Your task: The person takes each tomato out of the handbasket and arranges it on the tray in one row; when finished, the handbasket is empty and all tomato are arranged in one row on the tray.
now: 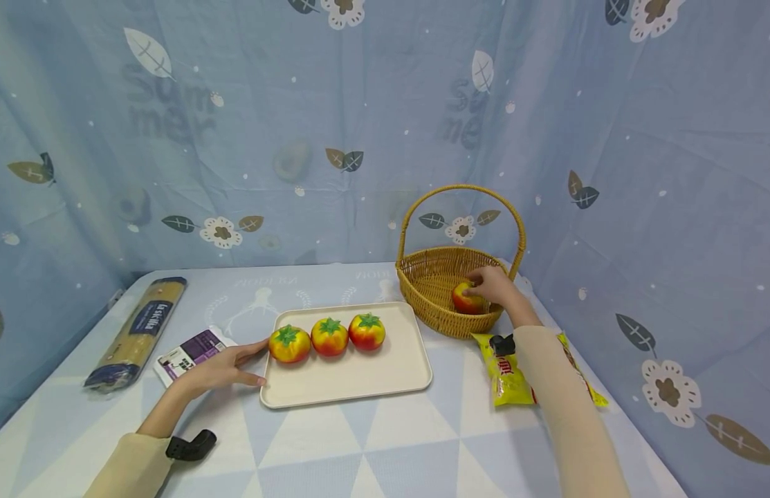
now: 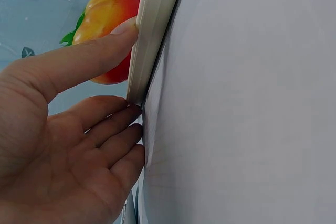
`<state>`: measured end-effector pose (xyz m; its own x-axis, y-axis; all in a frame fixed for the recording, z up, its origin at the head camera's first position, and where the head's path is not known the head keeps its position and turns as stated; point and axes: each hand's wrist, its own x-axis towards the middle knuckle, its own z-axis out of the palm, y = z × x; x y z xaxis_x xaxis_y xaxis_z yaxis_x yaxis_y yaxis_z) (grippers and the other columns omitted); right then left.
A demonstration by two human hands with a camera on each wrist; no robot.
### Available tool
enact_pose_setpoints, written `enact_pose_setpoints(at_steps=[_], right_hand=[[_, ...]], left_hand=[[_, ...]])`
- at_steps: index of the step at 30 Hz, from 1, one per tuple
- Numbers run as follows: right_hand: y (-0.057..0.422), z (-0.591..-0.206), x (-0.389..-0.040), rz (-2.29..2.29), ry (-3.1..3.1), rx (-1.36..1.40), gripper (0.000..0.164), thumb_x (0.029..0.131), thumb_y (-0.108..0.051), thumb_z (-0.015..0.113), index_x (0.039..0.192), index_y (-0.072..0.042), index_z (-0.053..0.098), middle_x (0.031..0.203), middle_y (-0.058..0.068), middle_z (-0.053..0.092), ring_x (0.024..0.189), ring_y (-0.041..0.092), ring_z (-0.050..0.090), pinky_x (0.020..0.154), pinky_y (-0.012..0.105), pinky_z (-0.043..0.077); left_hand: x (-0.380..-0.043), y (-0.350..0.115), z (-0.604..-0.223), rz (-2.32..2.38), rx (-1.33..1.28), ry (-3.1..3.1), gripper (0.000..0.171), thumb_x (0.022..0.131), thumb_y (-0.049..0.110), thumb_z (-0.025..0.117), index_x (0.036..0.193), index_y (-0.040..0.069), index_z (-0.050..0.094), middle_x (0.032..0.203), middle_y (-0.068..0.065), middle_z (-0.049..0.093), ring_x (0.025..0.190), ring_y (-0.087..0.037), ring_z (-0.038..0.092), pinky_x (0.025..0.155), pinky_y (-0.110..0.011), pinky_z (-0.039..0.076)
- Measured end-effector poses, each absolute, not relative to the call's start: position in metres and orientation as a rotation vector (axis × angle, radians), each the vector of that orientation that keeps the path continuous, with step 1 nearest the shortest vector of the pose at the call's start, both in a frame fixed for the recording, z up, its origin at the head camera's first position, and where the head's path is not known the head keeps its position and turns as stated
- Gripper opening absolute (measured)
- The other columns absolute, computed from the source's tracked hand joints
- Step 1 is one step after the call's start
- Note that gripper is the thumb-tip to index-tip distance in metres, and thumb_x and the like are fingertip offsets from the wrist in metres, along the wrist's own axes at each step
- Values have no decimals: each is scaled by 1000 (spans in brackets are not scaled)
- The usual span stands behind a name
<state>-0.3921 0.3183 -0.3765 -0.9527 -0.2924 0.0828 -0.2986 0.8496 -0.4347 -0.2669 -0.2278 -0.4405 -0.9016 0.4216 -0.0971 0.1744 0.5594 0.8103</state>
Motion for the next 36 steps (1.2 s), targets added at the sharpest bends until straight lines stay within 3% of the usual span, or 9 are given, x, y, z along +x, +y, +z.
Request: enact_pose_setpoints(at_steps=[9, 14, 36], right_hand=[[315, -375, -391, 627, -3108, 418, 61, 87, -31, 72, 129, 9, 55, 126, 29, 57, 114, 44, 54, 94, 55, 47], [313, -374, -393, 594, -3137, 464, 61, 86, -34, 73, 126, 10, 57, 119, 27, 62, 106, 40, 60, 90, 52, 50], [310, -374, -393, 600, -3135, 509, 58, 83, -27, 77, 125, 10, 59, 116, 26, 63, 101, 36, 62, 86, 46, 54]], left_hand=[[-267, -228, -440, 1261, 514, 2522, 91, 78, 21, 81, 147, -7, 29, 152, -26, 25, 140, -45, 20, 112, -57, 19], [-266, -228, -439, 1254, 504, 2529, 91, 78, 21, 80, 147, -7, 29, 152, -26, 26, 140, -45, 21, 112, -57, 19], [-266, -227, -439, 1254, 511, 2526, 90, 78, 21, 81, 147, -7, 29, 152, -26, 26, 140, -45, 20, 112, -57, 19]])
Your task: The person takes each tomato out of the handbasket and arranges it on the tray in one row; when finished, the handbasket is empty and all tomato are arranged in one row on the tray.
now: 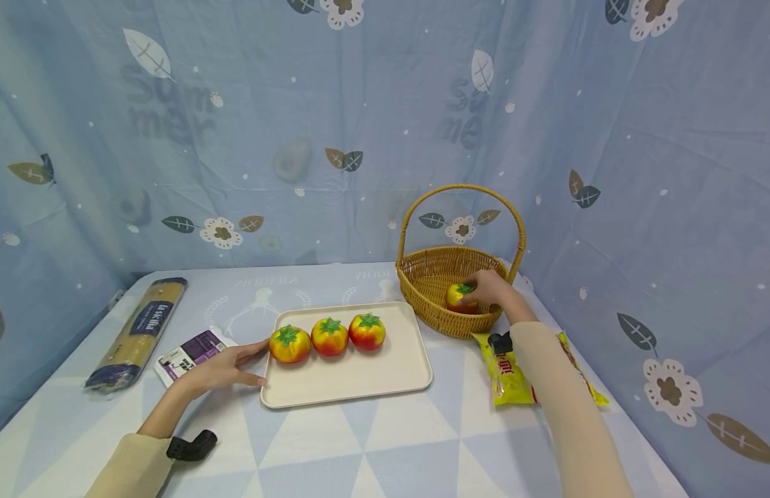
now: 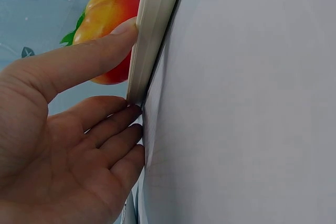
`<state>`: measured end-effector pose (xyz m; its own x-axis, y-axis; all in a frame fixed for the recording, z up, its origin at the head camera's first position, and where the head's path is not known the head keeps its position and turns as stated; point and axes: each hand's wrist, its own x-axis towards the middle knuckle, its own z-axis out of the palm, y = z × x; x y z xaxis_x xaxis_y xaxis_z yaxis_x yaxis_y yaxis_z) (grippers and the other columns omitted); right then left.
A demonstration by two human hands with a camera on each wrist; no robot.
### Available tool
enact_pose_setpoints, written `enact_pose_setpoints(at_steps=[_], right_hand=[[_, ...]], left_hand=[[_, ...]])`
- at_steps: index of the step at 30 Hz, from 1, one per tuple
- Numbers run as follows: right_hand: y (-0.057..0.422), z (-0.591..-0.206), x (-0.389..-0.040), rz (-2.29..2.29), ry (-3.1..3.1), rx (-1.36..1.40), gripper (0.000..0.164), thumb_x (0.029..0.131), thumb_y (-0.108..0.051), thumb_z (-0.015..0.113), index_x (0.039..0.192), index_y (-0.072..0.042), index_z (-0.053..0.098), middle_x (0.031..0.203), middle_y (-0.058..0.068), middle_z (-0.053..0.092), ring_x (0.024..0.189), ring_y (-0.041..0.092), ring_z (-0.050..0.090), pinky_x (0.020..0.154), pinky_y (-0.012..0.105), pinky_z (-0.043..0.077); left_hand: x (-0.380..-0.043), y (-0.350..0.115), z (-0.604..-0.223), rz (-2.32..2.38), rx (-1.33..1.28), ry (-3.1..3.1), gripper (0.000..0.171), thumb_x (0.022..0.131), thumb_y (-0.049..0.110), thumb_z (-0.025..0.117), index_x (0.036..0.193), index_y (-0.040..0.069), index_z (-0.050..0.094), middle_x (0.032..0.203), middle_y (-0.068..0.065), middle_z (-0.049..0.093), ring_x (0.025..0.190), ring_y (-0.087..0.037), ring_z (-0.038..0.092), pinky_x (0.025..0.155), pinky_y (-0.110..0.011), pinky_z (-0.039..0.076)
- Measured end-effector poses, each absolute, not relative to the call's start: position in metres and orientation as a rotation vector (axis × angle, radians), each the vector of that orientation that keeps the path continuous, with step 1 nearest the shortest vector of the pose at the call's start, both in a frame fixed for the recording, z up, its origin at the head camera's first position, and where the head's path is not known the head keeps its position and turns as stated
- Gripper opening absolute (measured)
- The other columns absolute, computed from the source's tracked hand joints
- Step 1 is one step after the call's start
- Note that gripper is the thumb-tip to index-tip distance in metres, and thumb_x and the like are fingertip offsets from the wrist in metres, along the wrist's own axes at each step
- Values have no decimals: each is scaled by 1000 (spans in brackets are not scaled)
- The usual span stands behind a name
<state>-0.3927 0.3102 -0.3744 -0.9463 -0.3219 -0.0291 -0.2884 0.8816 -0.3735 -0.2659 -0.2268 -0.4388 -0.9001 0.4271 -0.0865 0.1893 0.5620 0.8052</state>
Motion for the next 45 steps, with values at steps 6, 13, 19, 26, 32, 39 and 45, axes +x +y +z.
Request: enact_pose_setpoints(at_steps=[6, 13, 19, 26, 32, 39, 45], right_hand=[[310, -369, -394, -528, 2956, -494, 58, 82, -26, 78, 124, 10, 59, 113, 25, 65, 99, 35, 62, 83, 45, 54], [308, -356, -394, -462, 2961, -512, 60, 82, -27, 78, 125, 10, 58, 111, 23, 66, 94, 32, 63, 80, 43, 55], [303, -340, -389, -438, 2945, -523, 62, 82, -26, 78, 128, 10, 56, 114, 23, 65, 96, 32, 63, 80, 43, 55], [297, -322, -380, -447, 2943, -530, 62, 83, -24, 77, 130, 9, 54, 119, 24, 62, 100, 33, 61, 81, 44, 54], [293, -307, -370, -450, 2967, -578, 62, 82, -24, 78, 132, 5, 55, 118, 22, 64, 102, 33, 61, 85, 46, 53], [288, -292, -355, -457, 2984, -611, 63, 82, -24, 78, 134, 4, 54, 123, 26, 60, 109, 40, 58, 88, 50, 51], [288, -289, -347, -482, 3011, -704, 62, 82, -24, 78, 132, 4, 56, 118, 24, 64, 103, 36, 61, 83, 47, 54]], left_hand=[[-265, -226, -439, 1274, 516, 2509, 89, 78, 19, 80, 146, -8, 29, 152, -26, 25, 140, -45, 20, 113, -56, 19], [-266, -226, -438, 1284, 532, 2503, 88, 78, 16, 80, 146, -9, 29, 151, -28, 26, 139, -45, 22, 112, -56, 20], [-267, -226, -438, 1272, 531, 2513, 89, 78, 16, 80, 146, -8, 29, 151, -27, 26, 139, -45, 23, 112, -56, 21], [-267, -226, -439, 1268, 532, 2512, 89, 78, 16, 80, 146, -9, 29, 151, -28, 26, 139, -45, 22, 112, -56, 21], [-267, -227, -438, 1272, 538, 2509, 89, 78, 16, 80, 146, -9, 29, 151, -28, 26, 139, -45, 22, 112, -56, 21], [-268, -227, -439, 1250, 506, 2524, 90, 77, 18, 80, 147, -7, 29, 151, -27, 26, 139, -46, 22, 112, -57, 20], [-269, -227, -440, 1240, 471, 2529, 91, 77, 21, 81, 147, -6, 29, 152, -26, 26, 140, -44, 21, 113, -57, 19]])
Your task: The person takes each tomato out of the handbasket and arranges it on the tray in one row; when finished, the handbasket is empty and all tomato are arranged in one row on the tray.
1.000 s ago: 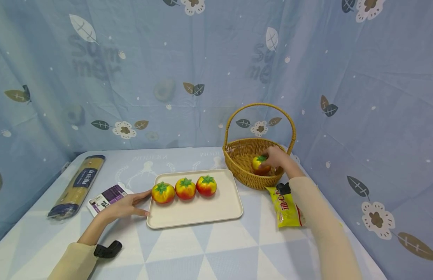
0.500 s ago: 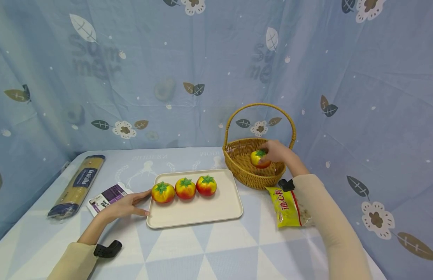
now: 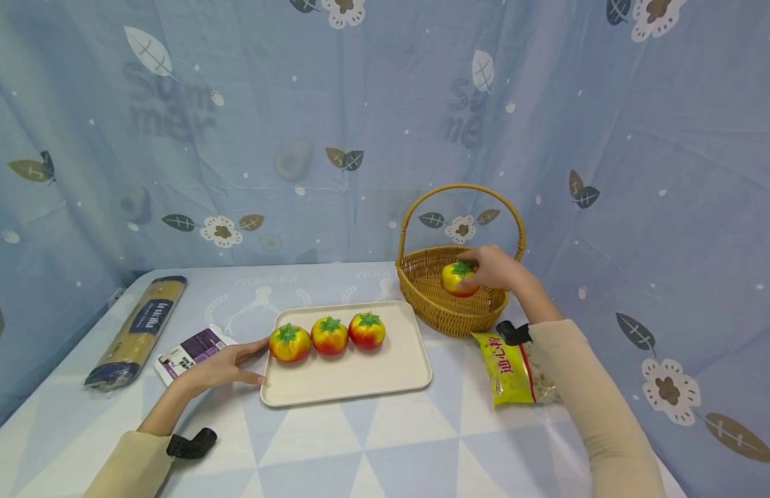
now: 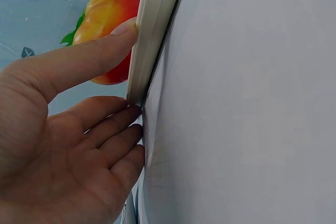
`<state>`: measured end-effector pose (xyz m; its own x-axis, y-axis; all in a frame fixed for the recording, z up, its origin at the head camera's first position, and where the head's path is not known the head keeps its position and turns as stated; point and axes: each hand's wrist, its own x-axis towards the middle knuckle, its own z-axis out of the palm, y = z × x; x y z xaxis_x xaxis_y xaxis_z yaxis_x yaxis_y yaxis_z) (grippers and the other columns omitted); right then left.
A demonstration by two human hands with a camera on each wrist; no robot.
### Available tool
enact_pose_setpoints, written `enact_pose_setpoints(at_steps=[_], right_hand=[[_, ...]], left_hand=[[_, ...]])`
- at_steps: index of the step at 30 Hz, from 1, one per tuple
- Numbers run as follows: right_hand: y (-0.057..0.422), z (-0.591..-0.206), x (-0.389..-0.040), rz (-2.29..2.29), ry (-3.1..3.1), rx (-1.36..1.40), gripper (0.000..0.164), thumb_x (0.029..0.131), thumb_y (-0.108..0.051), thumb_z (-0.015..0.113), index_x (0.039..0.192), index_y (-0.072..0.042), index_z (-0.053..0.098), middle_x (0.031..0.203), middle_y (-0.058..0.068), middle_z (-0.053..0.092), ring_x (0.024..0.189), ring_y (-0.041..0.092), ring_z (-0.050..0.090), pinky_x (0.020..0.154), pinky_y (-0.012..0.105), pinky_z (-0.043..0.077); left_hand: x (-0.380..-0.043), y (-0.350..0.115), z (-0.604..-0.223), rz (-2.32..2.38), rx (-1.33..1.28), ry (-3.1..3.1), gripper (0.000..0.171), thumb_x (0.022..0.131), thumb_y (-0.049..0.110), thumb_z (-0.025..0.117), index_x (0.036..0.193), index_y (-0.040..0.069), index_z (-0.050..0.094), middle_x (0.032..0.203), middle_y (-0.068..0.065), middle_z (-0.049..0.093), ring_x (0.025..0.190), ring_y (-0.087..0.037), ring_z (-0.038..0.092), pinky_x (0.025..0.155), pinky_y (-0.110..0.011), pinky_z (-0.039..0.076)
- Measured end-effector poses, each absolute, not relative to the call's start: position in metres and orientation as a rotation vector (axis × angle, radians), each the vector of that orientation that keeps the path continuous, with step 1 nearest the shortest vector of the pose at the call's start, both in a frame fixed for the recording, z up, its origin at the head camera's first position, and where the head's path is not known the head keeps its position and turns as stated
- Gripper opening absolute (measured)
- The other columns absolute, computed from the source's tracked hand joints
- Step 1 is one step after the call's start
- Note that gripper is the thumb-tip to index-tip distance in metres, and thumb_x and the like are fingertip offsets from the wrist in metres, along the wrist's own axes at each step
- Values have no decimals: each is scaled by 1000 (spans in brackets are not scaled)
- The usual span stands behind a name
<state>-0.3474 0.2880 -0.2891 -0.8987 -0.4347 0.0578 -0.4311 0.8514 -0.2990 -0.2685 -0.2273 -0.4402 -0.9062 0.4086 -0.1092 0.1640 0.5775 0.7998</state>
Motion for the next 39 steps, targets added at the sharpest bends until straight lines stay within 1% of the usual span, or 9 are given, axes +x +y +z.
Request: enact_pose_setpoints(at_steps=[6, 9, 16, 19, 22, 26, 33, 36, 39], right_hand=[[285, -287, -334, -521, 3055, -777, 59, 81, -23, 79, 131, 2, 58, 111, 19, 67, 85, 24, 61, 72, 38, 52], [282, -288, -328, -541, 3064, -775, 61, 81, -22, 79, 133, 1, 56, 112, 19, 67, 81, 20, 60, 69, 36, 52], [275, -294, -318, -543, 3065, -752, 63, 81, -22, 79, 136, -3, 54, 121, 19, 64, 87, 22, 62, 73, 36, 55], [272, -297, -315, -574, 3052, -745, 65, 81, -23, 79, 137, -4, 53, 123, 19, 62, 86, 21, 62, 72, 35, 55], [267, -300, -311, -593, 3052, -745, 67, 80, -27, 80, 138, -5, 53, 119, 17, 64, 82, 19, 61, 68, 32, 54], [260, -304, -305, -603, 3067, -778, 68, 79, -30, 80, 138, -7, 54, 114, 13, 67, 80, 18, 60, 69, 33, 53], [245, -317, -298, -711, 3072, -812, 69, 76, -32, 83, 135, -6, 57, 119, 15, 66, 91, 21, 63, 79, 40, 55], [240, -324, -298, -749, 3067, -793, 70, 75, -33, 83, 135, -6, 57, 121, 14, 65, 92, 21, 63, 79, 39, 55], [236, -330, -298, -774, 3064, -791, 68, 76, -31, 83, 135, -6, 57, 123, 14, 65, 94, 22, 64, 80, 39, 55]], left_hand=[[-268, -228, -441, 1250, 474, 2527, 92, 76, 21, 81, 147, -6, 29, 152, -26, 26, 140, -45, 21, 113, -57, 18], [-269, -228, -442, 1250, 472, 2529, 92, 76, 22, 81, 147, -5, 29, 152, -26, 26, 140, -44, 21, 113, -56, 19], [-269, -228, -443, 1248, 485, 2530, 92, 77, 22, 81, 147, -6, 29, 151, -26, 26, 140, -44, 22, 113, -56, 19], [-269, -229, -442, 1255, 490, 2526, 92, 77, 21, 81, 147, -6, 29, 152, -26, 26, 140, -44, 22, 113, -56, 19], [-269, -229, -442, 1256, 497, 2524, 92, 77, 21, 81, 147, -7, 29, 151, -26, 26, 140, -44, 21, 112, -57, 19], [-269, -229, -443, 1264, 492, 2520, 92, 76, 22, 81, 147, -6, 29, 152, -26, 26, 140, -44, 21, 113, -56, 19], [-269, -229, -444, 1262, 502, 2523, 92, 76, 21, 81, 147, -6, 29, 152, -26, 26, 140, -44, 21, 113, -56, 19], [-269, -229, -444, 1258, 508, 2527, 92, 76, 21, 81, 147, -7, 29, 152, -26, 26, 140, -44, 21, 113, -56, 19], [-269, -229, -444, 1255, 510, 2530, 92, 76, 21, 81, 147, -7, 29, 152, -26, 26, 140, -44, 21, 113, -56, 18]])
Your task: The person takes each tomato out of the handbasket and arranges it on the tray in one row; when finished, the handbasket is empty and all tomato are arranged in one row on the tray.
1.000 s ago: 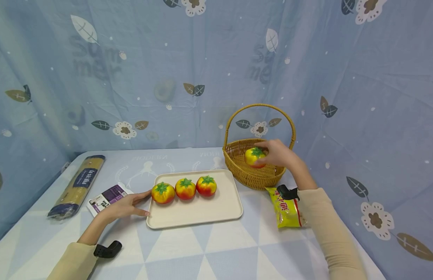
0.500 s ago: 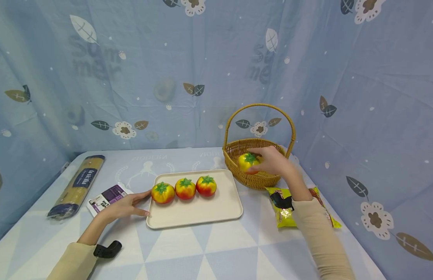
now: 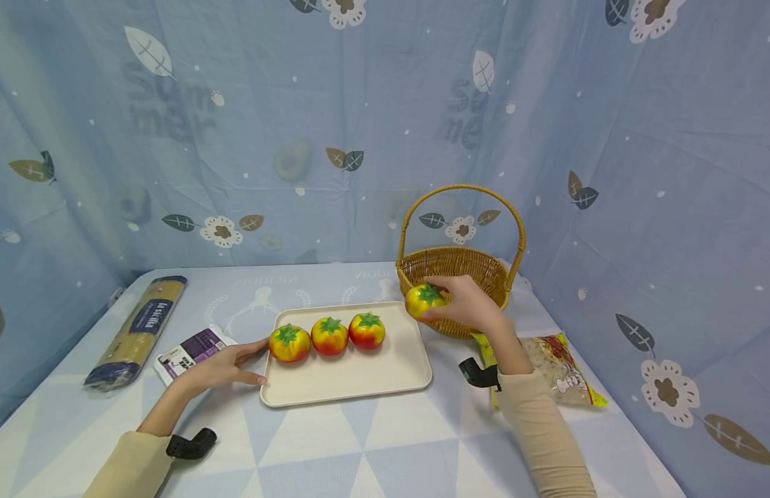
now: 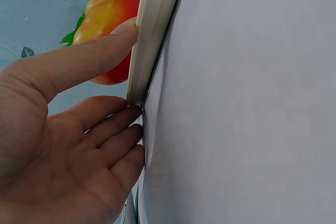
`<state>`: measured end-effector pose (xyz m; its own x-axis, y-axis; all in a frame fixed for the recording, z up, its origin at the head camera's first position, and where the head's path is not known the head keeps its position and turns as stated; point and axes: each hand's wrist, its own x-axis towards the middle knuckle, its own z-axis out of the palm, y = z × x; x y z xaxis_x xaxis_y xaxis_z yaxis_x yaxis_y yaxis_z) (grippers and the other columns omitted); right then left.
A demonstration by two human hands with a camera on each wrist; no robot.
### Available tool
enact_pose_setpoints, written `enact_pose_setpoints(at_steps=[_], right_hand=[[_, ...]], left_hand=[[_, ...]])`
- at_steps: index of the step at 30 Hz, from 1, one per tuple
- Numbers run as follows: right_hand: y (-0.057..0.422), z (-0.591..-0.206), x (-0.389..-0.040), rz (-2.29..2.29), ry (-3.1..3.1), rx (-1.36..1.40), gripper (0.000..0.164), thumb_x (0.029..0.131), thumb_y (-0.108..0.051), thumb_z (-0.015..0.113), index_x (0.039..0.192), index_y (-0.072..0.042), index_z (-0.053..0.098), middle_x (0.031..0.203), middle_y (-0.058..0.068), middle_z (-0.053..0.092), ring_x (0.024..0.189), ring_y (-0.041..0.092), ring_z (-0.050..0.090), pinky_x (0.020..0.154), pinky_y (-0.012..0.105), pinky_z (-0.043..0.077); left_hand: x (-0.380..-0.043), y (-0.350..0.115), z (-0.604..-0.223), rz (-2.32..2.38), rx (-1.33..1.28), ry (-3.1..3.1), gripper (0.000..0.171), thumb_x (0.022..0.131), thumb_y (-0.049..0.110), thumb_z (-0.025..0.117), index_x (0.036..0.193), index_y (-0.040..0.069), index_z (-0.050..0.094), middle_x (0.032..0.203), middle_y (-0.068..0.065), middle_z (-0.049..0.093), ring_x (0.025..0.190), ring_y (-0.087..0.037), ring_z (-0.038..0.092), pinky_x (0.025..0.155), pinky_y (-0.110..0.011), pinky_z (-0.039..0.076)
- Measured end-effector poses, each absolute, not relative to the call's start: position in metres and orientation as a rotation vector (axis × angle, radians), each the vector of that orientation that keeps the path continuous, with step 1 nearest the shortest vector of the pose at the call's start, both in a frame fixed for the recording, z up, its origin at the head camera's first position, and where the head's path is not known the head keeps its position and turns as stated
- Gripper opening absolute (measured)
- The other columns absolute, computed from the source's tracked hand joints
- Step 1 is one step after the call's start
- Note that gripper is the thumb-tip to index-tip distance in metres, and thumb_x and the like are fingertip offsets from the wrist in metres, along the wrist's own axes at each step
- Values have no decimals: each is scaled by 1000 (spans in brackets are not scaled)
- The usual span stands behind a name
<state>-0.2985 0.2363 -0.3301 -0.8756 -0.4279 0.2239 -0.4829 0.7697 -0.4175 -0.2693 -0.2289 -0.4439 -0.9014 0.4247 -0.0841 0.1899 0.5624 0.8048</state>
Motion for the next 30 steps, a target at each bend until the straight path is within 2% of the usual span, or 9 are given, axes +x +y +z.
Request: enact_pose_setpoints(at_steps=[8, 21, 30], right_hand=[[227, -344, -298, 758, -2846, 696, 66, 77, -30, 82, 134, -5, 58, 125, 15, 63, 105, 27, 61, 88, 45, 52], [210, -363, -302, 816, -2858, 612, 63, 79, -28, 81, 131, -1, 59, 119, 14, 65, 98, 24, 61, 85, 41, 52], [200, -376, -308, 793, -2876, 634, 63, 78, -25, 81, 131, 0, 58, 122, 18, 64, 105, 27, 60, 92, 44, 50]], left_hand=[[-269, -229, -443, 1253, 504, 2533, 92, 77, 22, 81, 147, -7, 29, 152, -26, 26, 139, -45, 22, 112, -57, 19], [-269, -230, -444, 1261, 486, 2513, 92, 77, 23, 81, 148, -5, 29, 152, -25, 26, 140, -44, 21, 113, -57, 19], [-267, -228, -439, 1247, 486, 2519, 91, 78, 22, 80, 148, -5, 28, 152, -26, 25, 140, -45, 20, 113, -57, 18]])
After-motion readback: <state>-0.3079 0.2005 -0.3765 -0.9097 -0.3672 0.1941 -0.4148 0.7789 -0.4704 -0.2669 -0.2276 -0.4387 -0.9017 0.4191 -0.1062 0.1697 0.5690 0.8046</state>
